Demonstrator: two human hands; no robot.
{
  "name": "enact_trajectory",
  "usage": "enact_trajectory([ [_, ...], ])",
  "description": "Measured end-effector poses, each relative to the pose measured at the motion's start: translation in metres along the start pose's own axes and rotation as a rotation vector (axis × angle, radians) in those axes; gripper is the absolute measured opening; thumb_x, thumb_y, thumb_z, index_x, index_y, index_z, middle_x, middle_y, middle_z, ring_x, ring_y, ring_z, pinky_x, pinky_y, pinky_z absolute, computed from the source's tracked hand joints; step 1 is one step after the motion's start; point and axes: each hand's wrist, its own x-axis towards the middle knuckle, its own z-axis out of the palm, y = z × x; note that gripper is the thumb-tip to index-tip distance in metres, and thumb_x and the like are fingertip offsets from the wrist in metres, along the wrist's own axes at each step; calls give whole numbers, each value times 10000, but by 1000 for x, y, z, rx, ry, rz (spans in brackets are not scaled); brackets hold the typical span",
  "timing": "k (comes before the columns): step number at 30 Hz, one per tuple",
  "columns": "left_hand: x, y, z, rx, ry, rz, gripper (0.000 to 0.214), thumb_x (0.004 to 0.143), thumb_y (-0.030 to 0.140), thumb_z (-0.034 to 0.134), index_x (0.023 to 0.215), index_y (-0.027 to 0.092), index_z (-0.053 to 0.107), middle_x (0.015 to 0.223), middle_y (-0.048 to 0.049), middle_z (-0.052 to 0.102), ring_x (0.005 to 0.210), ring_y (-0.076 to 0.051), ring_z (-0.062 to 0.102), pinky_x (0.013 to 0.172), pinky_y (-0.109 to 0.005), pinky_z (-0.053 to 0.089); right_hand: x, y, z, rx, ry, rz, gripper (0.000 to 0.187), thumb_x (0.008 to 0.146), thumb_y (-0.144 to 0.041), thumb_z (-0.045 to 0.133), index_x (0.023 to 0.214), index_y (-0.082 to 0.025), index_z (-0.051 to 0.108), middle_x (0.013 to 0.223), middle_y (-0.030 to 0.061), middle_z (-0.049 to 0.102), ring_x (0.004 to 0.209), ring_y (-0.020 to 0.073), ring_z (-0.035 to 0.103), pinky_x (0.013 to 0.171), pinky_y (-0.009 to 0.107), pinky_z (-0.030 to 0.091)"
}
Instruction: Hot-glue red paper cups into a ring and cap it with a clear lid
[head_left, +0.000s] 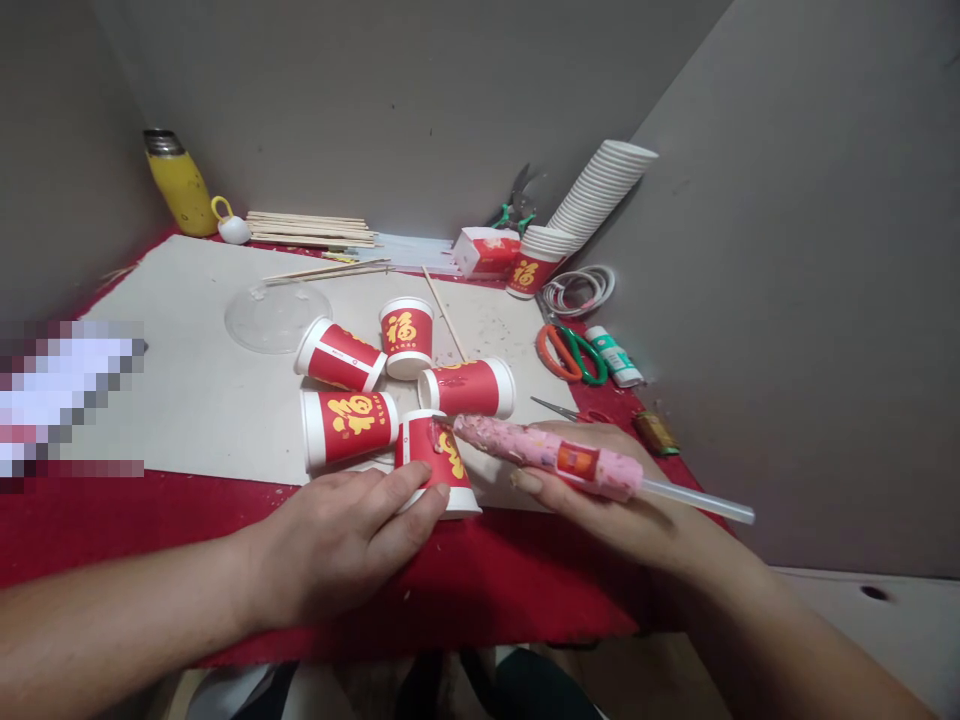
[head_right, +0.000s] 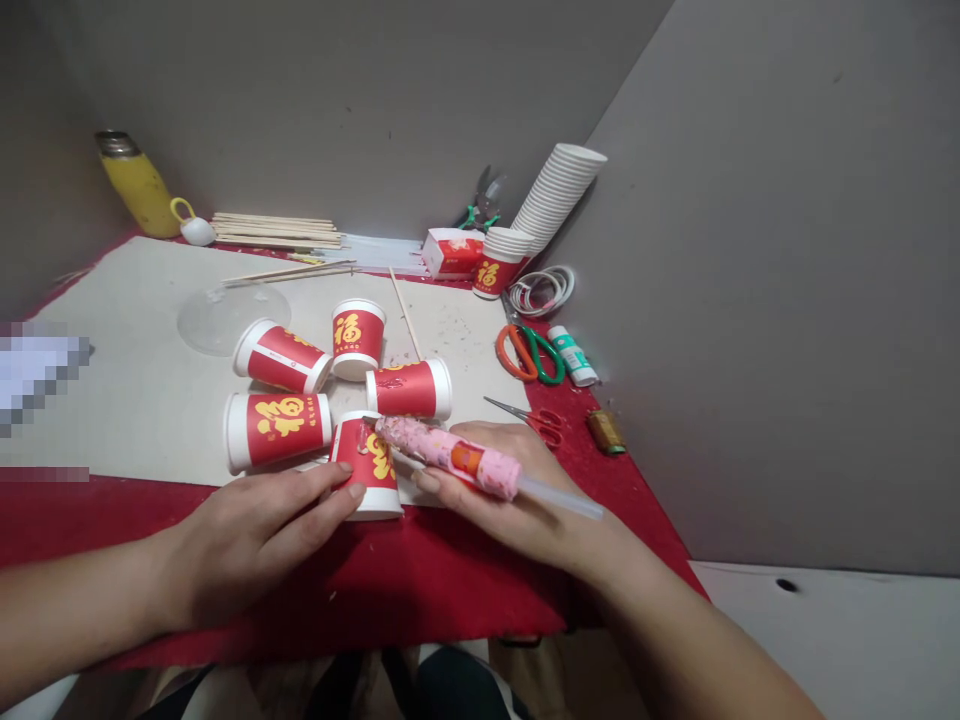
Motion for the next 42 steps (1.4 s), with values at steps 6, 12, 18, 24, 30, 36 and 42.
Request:
enact_trajectory([
  [6,3,1,-5,-28,10,-26,296,1029,145,371,1279,91,520,1184,-175,711,899,-191,739,716,-303,643,-1,-7,-7,344,279,52,291,941,-439,622,1135,-276,765,1026,71,771,924,216,722,769,306,608],
  [12,4,3,-14,-69,144,18,306,978,188,536,1271,107,567,1153,-146,730,816,-181,734,673,-288,638,23,-7,-6,835,627,195,401,789,-492,737,589,-211,532,545,-23,417,466,101,361,324,232,178],
  [18,9,-11,-38,-86,279,-5,263,922,161,597,1179,110,618,1029,-116,760,847,-174,730,673,-259,623,39,19,-3,912,610,57,429,742,-484,789,541,-193,545,531,-26,438,486,93,401,433,268,304],
  [24,19,-35,-60,-101,470,-393,283,868,64,639,1119,190,673,996,-47,764,817,-131,699,734,-248,580,40,30,-8,904,710,98,383,687,-503,819,574,-205,607,520,-12,523,481,120,486,444,279,345],
  [30,31,-88,-67,-182,449,-782,131,867,240,660,951,178,740,813,-17,736,621,-105,627,593,-235,516,39,30,-14,882,780,115,415,664,-516,815,512,-190,607,524,5,543,488,116,505,452,275,351],
  [36,32,-163,-59,-164,297,-952,185,803,286,604,857,150,718,736,-32,701,556,-125,606,572,-256,504,38,30,-14,860,800,176,493,600,-611,833,506,-186,601,525,21,552,478,114,488,367,233,290],
  [42,17,-195,-54,49,37,-1114,296,802,316,563,981,150,730,946,-90,763,776,-212,688,740,-312,528,37,34,-9,894,738,174,442,668,-548,815,544,-182,601,552,8,541,461,100,457,318,196,269],
])
